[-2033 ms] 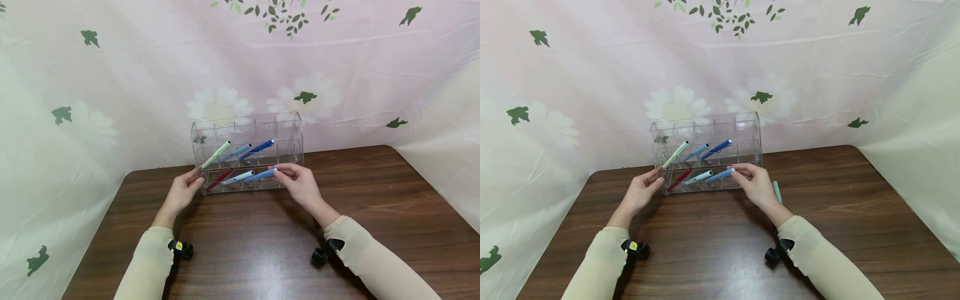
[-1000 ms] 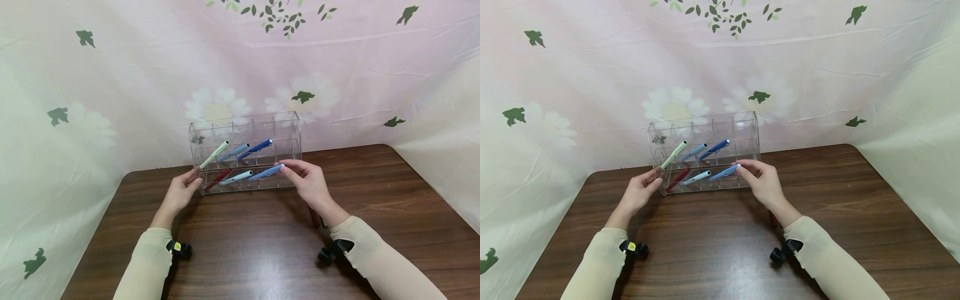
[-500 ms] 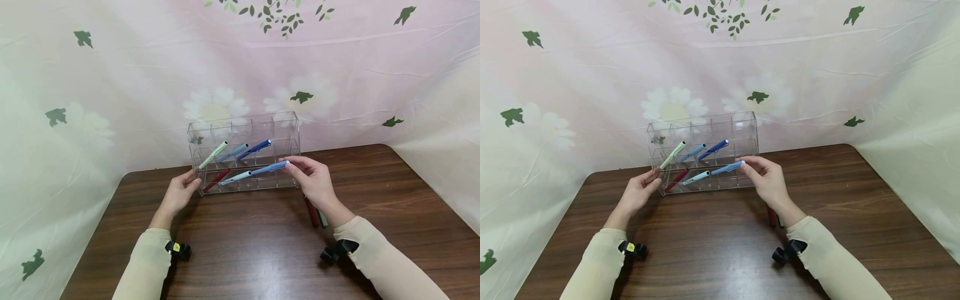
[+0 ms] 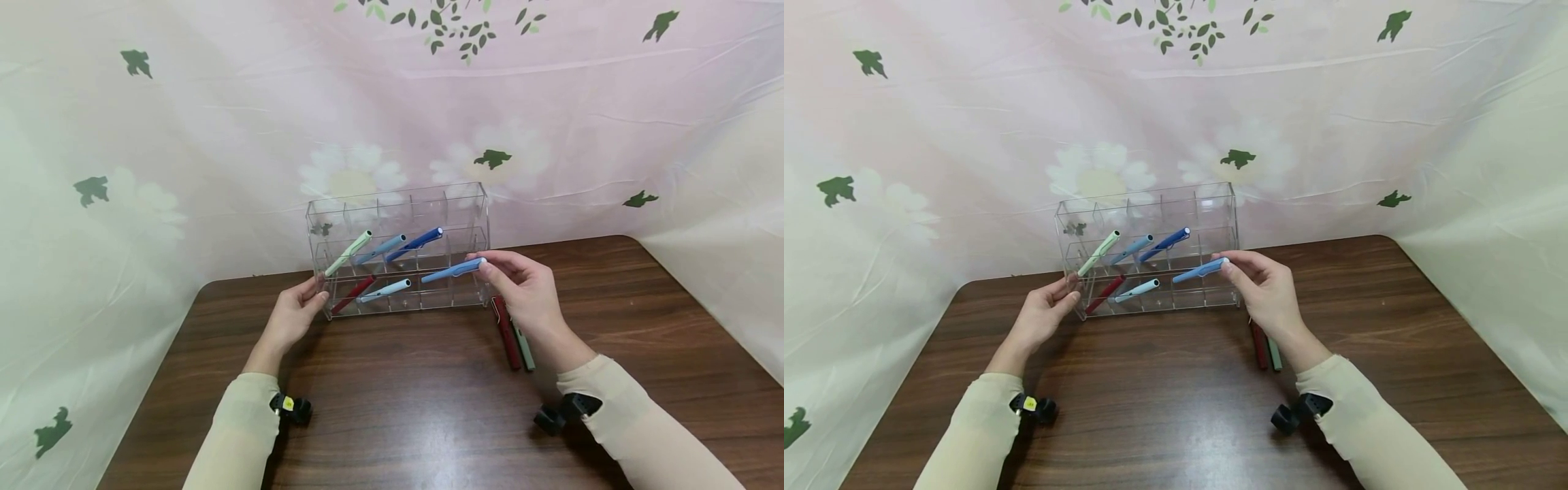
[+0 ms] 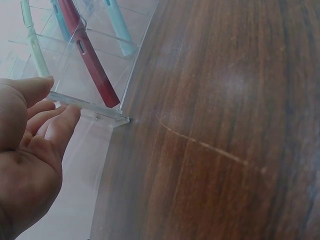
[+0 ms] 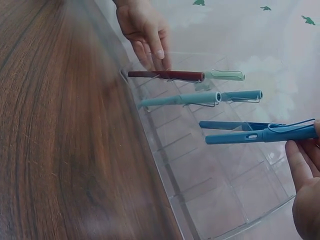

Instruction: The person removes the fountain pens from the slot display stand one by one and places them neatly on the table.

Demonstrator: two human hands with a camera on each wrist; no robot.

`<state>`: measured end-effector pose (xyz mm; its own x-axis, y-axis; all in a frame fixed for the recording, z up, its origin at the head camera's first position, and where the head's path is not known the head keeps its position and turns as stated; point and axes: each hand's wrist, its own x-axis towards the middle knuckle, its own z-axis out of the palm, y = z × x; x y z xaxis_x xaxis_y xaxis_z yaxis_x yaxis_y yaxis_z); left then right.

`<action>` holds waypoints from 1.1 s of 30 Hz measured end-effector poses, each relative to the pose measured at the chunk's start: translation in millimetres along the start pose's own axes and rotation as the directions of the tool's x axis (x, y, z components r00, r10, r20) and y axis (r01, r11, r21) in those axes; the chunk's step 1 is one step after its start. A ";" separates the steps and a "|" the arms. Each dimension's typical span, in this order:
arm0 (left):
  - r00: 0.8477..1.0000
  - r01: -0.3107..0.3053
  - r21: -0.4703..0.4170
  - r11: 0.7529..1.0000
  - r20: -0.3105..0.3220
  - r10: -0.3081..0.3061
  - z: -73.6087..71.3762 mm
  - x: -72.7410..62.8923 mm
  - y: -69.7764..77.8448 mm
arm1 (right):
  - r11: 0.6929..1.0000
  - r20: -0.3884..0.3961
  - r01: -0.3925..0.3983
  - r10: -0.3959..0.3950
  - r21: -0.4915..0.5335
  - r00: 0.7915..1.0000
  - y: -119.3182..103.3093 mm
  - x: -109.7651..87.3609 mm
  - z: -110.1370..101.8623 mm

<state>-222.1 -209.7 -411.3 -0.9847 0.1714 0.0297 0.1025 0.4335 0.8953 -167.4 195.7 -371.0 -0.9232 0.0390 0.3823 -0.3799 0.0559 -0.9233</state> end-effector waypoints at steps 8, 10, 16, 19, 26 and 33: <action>1.000 -0.026 0.042 0.999 -0.016 0.027 1.4 -0.2 1.8 | 0.997 -0.026 0.000 -0.002 -0.082 1.000 -6.2 -2.6 -10.0; 0.999 -0.027 0.043 0.999 -0.018 0.028 1.6 -0.1 2.1 | 0.997 -0.034 0.010 -0.012 -0.078 0.999 -7.3 -2.7 -12.1; 1.000 -0.011 0.041 0.999 -0.017 0.011 1.1 -0.8 2.2 | 1.000 -0.048 0.029 -0.029 0.003 0.998 -9.2 -2.7 -17.4; 1.000 -0.010 0.044 0.999 -0.017 0.011 0.9 -1.0 1.6 | 0.999 -0.055 0.029 -0.027 0.043 0.998 -10.2 -3.2 -19.7; 1.000 -0.011 0.049 0.999 -0.016 0.012 0.8 -0.9 -0.6 | 0.997 -0.062 0.004 0.001 0.074 0.998 -13.4 -6.1 -23.7; 1.000 -0.022 0.057 0.998 -0.011 0.022 0.4 1.3 -2.0 | 0.996 -0.080 -0.002 0.009 0.089 0.997 -15.7 -7.2 -27.8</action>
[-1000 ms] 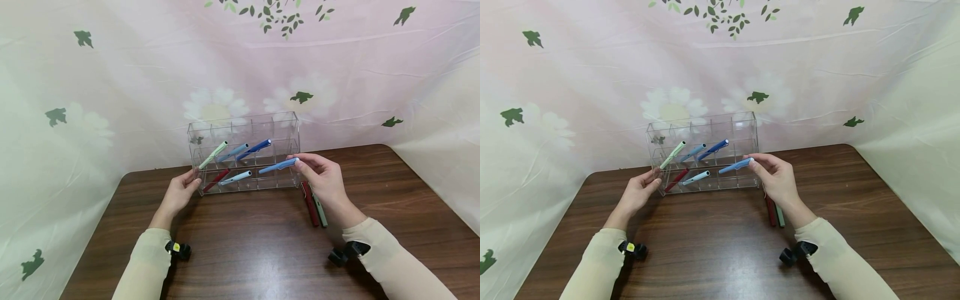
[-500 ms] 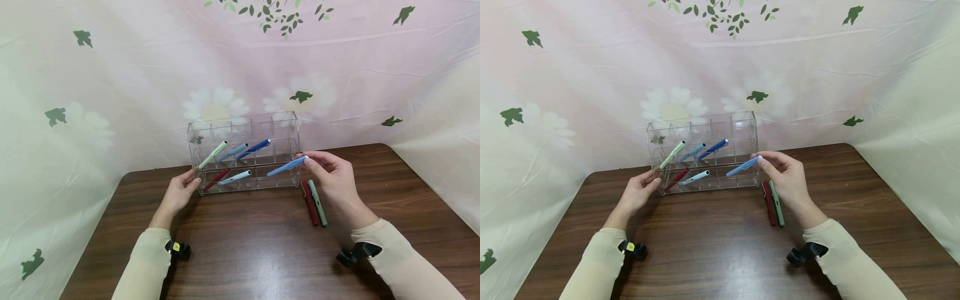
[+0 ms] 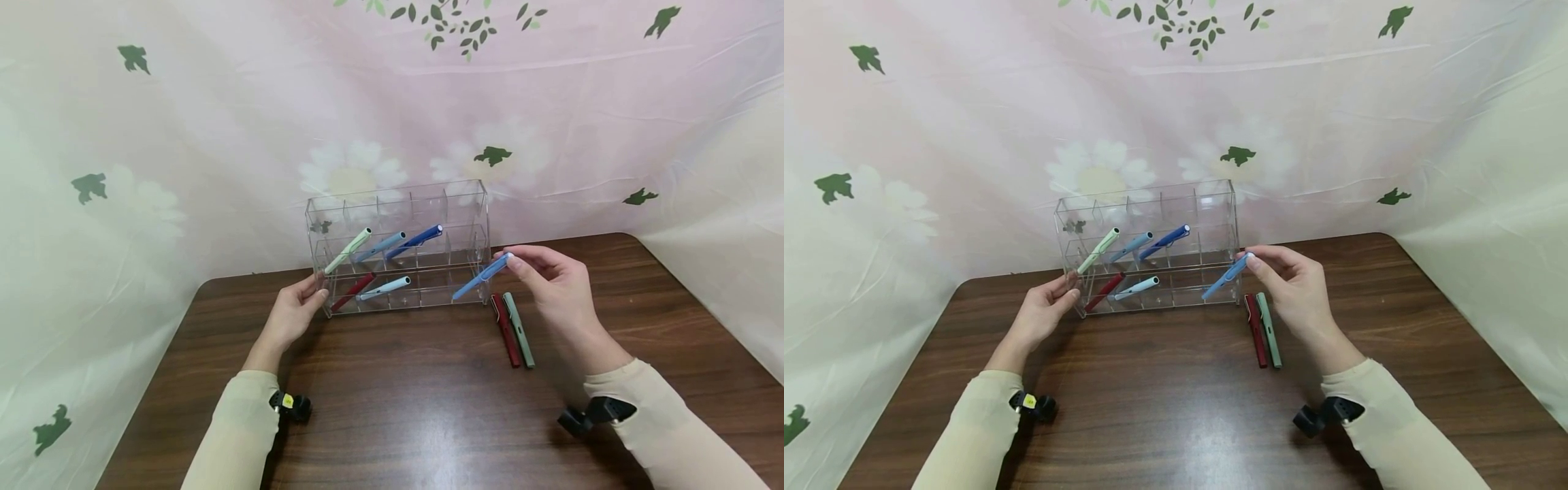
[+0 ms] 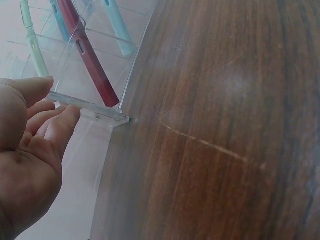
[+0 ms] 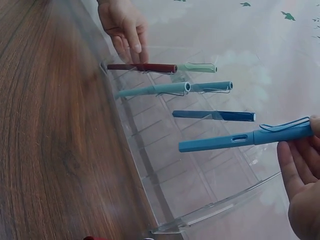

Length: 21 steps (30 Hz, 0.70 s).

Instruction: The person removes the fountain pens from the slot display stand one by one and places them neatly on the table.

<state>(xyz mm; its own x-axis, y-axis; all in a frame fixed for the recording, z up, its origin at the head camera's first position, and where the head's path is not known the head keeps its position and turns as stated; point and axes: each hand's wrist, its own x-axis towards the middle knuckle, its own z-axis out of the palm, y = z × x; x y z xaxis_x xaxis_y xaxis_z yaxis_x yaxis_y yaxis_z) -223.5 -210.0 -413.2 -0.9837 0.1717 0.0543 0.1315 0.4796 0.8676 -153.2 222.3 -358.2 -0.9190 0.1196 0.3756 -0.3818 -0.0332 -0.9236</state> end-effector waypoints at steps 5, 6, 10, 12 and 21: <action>1.000 0.002 -0.004 1.000 -0.001 -0.002 -0.6 0.4 0.1 | 1.000 -0.017 0.008 -0.008 0.003 1.000 -1.6 0.1 -2.9; 1.000 0.004 -0.006 1.000 -0.002 -0.004 -0.7 0.3 0.1 | 1.000 -0.021 0.011 -0.011 0.003 1.000 -1.8 0.1 -3.7; 1.000 0.008 -0.013 1.000 -0.002 -0.008 -0.8 0.1 0.2 | 1.000 -0.035 0.012 -0.011 0.006 0.999 -2.4 -0.2 -7.0; 1.000 0.009 -0.014 1.000 0.000 -0.009 -0.7 0.1 0.2 | 1.000 -0.047 0.009 -0.009 -0.003 0.999 -2.7 -0.4 -8.9; 1.000 0.010 -0.023 1.000 0.007 -0.009 -0.6 0.0 0.8 | 0.999 -0.095 -0.003 -0.001 -0.047 0.995 -0.9 0.5 -16.4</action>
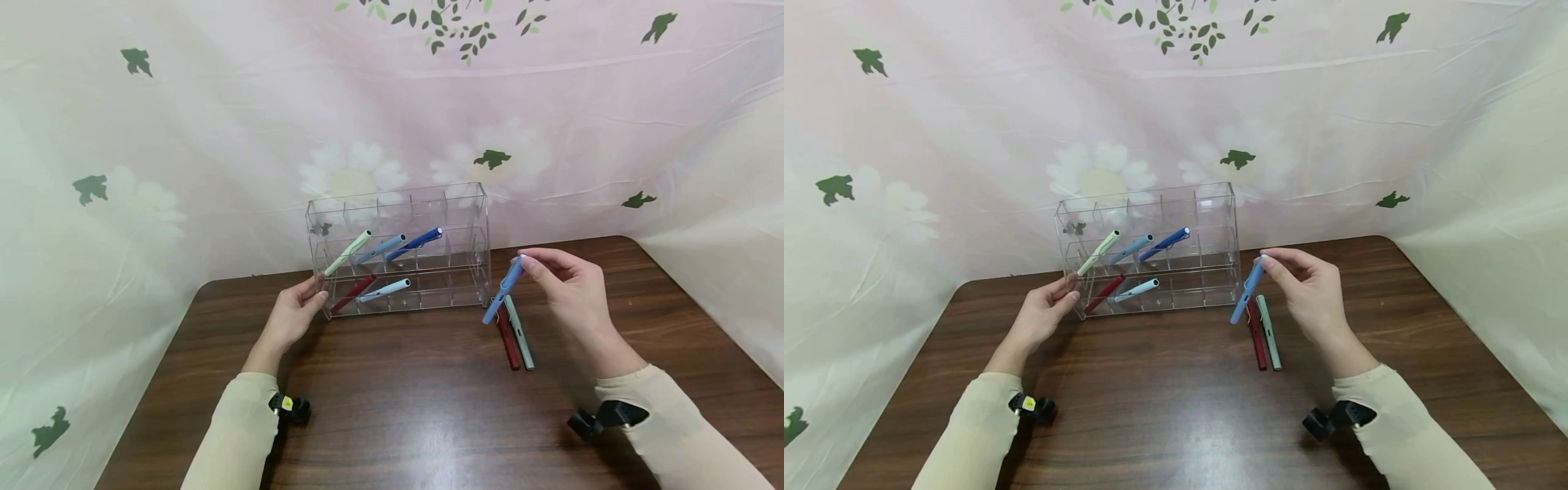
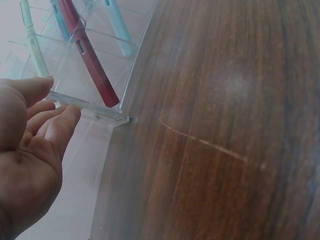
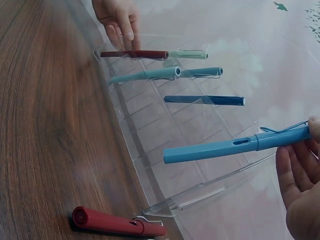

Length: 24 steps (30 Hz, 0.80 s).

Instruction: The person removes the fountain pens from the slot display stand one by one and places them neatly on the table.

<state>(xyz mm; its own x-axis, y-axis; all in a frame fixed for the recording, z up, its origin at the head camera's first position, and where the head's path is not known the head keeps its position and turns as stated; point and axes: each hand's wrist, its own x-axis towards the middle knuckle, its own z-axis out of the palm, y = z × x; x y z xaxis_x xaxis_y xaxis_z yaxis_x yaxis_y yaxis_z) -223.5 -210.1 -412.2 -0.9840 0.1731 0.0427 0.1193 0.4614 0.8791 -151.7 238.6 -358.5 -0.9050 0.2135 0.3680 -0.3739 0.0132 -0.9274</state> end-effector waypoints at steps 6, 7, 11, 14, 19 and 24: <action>1.000 -0.001 -0.005 1.000 -0.001 0.001 0.1 -0.1 0.0 | 0.998 -0.025 0.001 -0.003 -0.059 1.000 2.5 1.9 -5.0; 1.000 0.000 -0.007 1.000 -0.003 0.000 0.1 -0.3 0.1 | 0.997 -0.030 0.000 -0.003 -0.079 1.000 3.0 2.3 -6.1; 1.000 0.004 -0.005 1.000 -0.006 -0.004 -0.3 -0.9 0.3 | 0.988 -0.048 -0.014 0.007 -0.153 0.999 5.6 4.3 -10.7; 1.000 0.004 -0.001 1.000 -0.007 -0.004 -0.6 -1.2 0.5 | 0.981 -0.057 -0.033 0.022 -0.189 0.998 8.5 5.8 -14.5; 1.000 0.004 -0.004 1.000 -0.006 -0.004 -0.4 -1.5 0.4 | 0.970 -0.065 -0.080 0.067 -0.231 0.996 13.5 7.9 -20.3; 1.000 0.006 -0.007 1.000 -0.006 -0.006 0.0 -1.2 0.3 | 0.930 -0.076 -0.128 0.108 -0.345 0.991 16.4 7.7 -26.0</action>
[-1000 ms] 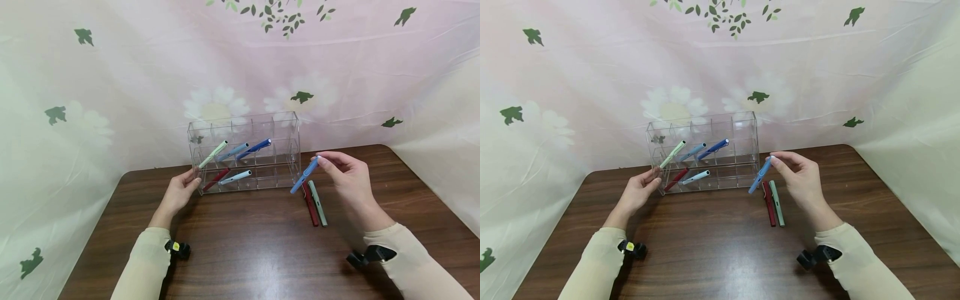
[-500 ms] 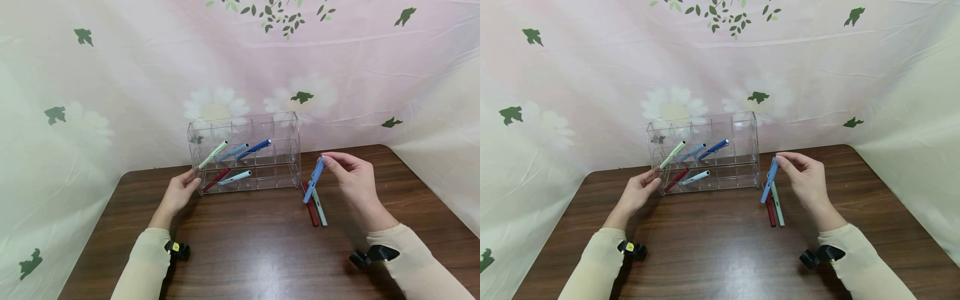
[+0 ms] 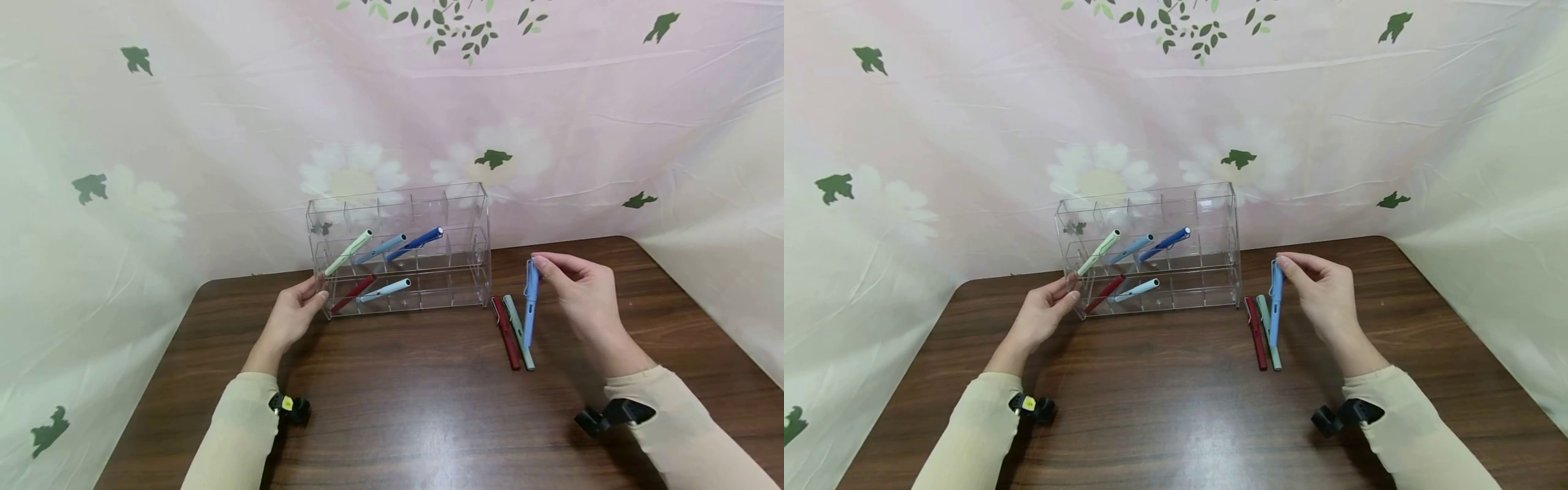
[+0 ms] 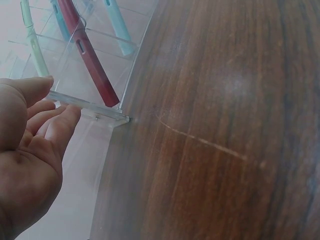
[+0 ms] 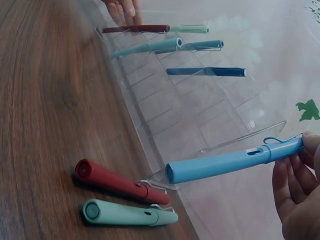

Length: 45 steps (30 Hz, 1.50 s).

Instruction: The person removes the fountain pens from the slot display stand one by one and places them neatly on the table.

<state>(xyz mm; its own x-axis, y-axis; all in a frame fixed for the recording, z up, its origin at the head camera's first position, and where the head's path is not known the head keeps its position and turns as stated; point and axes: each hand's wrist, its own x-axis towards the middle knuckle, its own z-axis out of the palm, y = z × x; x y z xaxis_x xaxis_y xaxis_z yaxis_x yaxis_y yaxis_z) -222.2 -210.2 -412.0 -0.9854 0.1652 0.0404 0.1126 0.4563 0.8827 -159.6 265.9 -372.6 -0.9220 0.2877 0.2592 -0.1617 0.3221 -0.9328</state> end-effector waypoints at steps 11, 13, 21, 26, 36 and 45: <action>1.000 0.002 0.004 1.000 0.007 -0.002 -0.3 -0.1 0.7 | 0.995 0.044 -0.042 0.046 -0.093 0.998 11.4 2.9 -3.9; 1.000 0.005 0.003 1.000 0.006 -0.005 -0.4 -0.2 0.9 | 0.993 0.058 -0.044 0.050 -0.108 0.997 13.7 3.8 -4.2; 1.000 0.003 -0.007 1.000 0.008 -0.003 -0.4 1.0 0.7 | 0.975 0.111 -0.021 0.047 -0.223 0.993 27.2 6.8 -4.8; 1.000 0.004 -0.005 1.000 0.005 -0.004 -0.4 1.6 -0.1 | 0.967 0.132 0.000 0.035 -0.256 0.991 38.6 10.2 -2.9; 1.000 -0.001 0.007 1.000 0.002 0.001 -0.5 2.6 -0.5 | 0.939 0.198 0.034 0.037 -0.344 0.980 50.6 14.6 1.1; 1.000 0.003 0.005 1.000 0.007 -0.003 0.0 1.0 -0.4 | 0.933 0.239 -0.014 0.107 -0.360 0.965 59.2 16.8 2.2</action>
<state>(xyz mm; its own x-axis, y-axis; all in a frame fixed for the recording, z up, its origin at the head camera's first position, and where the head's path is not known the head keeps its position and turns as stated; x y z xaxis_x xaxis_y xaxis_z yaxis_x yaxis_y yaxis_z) -223.3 -210.1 -412.2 -0.9849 0.1698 0.0350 0.1107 0.4607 0.8806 -185.4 287.7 -424.0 -0.9912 0.0970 0.0905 -0.0107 0.6212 -0.7836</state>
